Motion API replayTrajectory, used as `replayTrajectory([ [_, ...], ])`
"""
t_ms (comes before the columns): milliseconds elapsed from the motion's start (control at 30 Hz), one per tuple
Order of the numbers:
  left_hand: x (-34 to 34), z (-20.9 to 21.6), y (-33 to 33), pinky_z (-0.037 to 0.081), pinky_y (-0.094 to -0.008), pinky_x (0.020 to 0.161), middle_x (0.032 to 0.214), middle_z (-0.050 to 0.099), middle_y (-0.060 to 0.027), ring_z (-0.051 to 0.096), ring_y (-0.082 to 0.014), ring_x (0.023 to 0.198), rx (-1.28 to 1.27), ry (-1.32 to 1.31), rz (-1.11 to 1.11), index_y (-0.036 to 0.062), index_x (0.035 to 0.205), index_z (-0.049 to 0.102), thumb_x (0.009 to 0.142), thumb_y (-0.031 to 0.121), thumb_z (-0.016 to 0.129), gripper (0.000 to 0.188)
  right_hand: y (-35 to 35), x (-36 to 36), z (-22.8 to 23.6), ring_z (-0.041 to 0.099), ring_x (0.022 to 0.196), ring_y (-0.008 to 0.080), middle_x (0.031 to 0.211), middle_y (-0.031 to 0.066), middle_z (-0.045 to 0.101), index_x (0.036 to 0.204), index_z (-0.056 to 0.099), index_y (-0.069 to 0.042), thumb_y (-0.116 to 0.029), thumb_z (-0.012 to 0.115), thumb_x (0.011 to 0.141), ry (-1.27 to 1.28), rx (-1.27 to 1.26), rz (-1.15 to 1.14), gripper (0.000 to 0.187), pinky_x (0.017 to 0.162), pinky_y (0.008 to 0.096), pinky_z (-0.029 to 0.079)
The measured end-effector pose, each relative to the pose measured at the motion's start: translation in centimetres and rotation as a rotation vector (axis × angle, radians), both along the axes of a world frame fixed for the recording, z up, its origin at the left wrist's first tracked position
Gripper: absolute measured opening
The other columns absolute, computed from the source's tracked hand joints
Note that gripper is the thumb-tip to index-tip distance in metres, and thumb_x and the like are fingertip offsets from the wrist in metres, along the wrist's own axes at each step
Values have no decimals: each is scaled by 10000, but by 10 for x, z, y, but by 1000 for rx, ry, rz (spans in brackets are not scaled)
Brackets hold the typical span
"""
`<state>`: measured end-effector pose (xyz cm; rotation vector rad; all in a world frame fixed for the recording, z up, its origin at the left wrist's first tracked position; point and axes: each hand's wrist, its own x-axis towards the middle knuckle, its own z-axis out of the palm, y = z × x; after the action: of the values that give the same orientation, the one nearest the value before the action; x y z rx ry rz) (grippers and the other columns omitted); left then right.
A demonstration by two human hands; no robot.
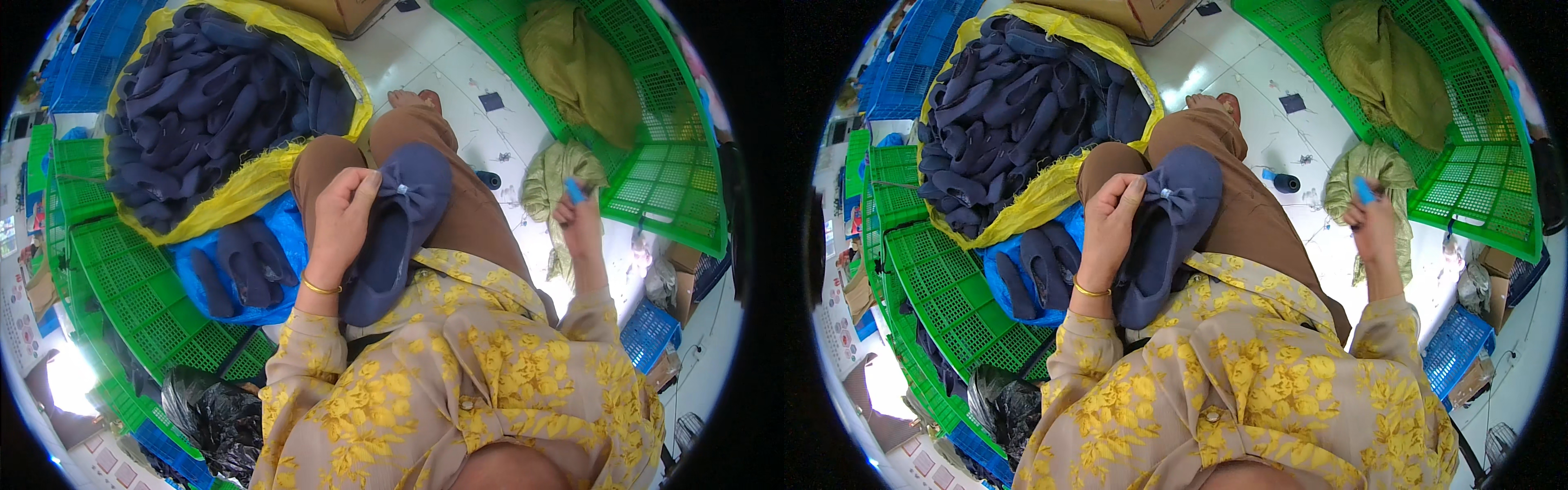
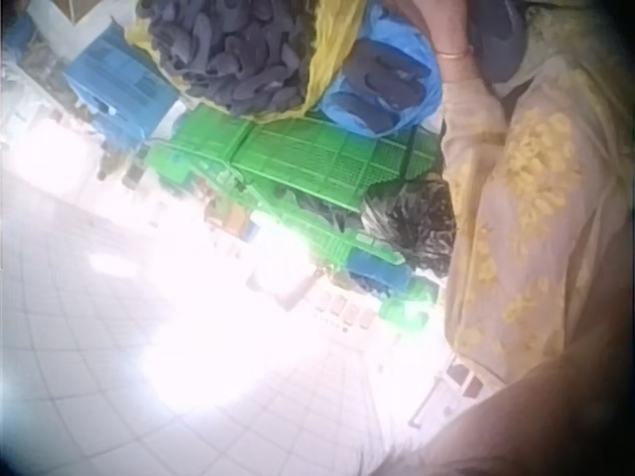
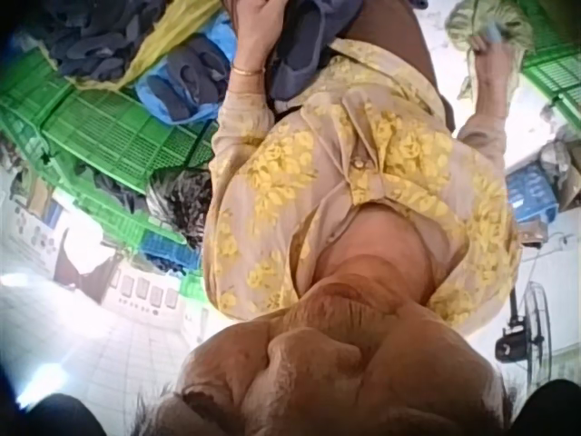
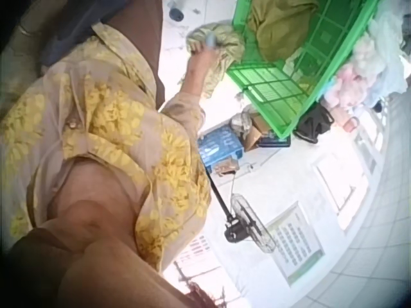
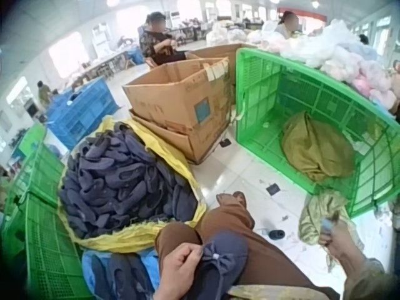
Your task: The person sits on the floor and uses a blue-handled tool to stitch a dark blue slip-on shoe. They repeatedly insert the tool into the shoe's upper and pull the thread to secure the seam. The person handles multiple shoes from a nearby basket, working on them one at a time.
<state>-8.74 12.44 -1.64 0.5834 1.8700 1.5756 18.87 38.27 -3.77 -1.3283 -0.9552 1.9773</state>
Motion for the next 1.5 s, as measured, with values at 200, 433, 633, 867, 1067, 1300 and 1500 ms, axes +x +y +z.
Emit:
replayTrajectory([
  [200, -7, 19, 18, 423, -203, 656, 777, 599, 29, 500, -35, 733, -85, -68, -26, -18, 876, 649, 939, 183, 631, 212, -97, -118, 64, 620, 730, 193, 915, 84, 675, 1128, 607, -96, -124, 689, 843, -303, 679, 944, 298, 673, 307, 495],
  [433, 0, 9, 13, 333, -190, 618, 745, 463, 87, 393, -13, 688, -58, -130, 16, 76, 859, 589, 994, 262, 557, 232, -99, -114, 58, 502, 610, 104, 708, 8, 593, 756, 599, -30, -154, 675, 882, -95, 448, 1019, 192, 569, 280, 397],
  [633, 4, 8, 16, 354, -202, 621, 740, 470, 67, 398, -29, 695, -57, -126, -10, 52, 837, 565, 991, 251, 566, 251, -96, -145, 52, 401, 613, 79, 678, -12, 458, 712, 534, -25, -88, 599, 914, 588, 319, 609, 221, 616, 260, 375],
  [867, 5, -10, 17, 390, -234, 610, 700, 491, 17, 416, -54, 692, -16, 9, 94, 7, 786, 535, 965, 196, 608, 271, -104, -161, 60, 221, 465, 68, 538, -48, 268, 612, 325, -128, -53, 546, 865, 609, -289, 509, 344, 514, 269, 276],
  [1067, 8, -5, 15, 398, -231, 620, 712, 515, 20, 433, -46, 705, -74, 4, 55, 1, 780, 550, 957, 180, 612, 259, -110, -133, 44, 235, 464, 71, 541, -40, 274, 610, 323, -122, -63, 556, 859, 566, -327, 502, 346, 497, 259, 251],
  [1300, 1, 30, 50, 465, -461, 634, 718, 589, -246, 582, -437, 712, -444, 450, -96, -8, 765, 623, 939, 331, 577, 384, -112, -133, 37, 257, 492, 66, 571, -29, 328, 619, 368, -105, -69, 562, 869, 533, -305, 548, 319, 503, 251, 255],
  [1500, 11, 9, 63, 456, -457, 591, 720, 591, -230, 574, -422, 665, -383, 557, -14, 0, 750, 628, 989, 294, 500, 401, -117, -132, 37, 260, 524, 59, 588, -36, 339, 643, 387, -102, -87, 571, 889, 461, -253, 506, 308, 507, 241, 257],
])
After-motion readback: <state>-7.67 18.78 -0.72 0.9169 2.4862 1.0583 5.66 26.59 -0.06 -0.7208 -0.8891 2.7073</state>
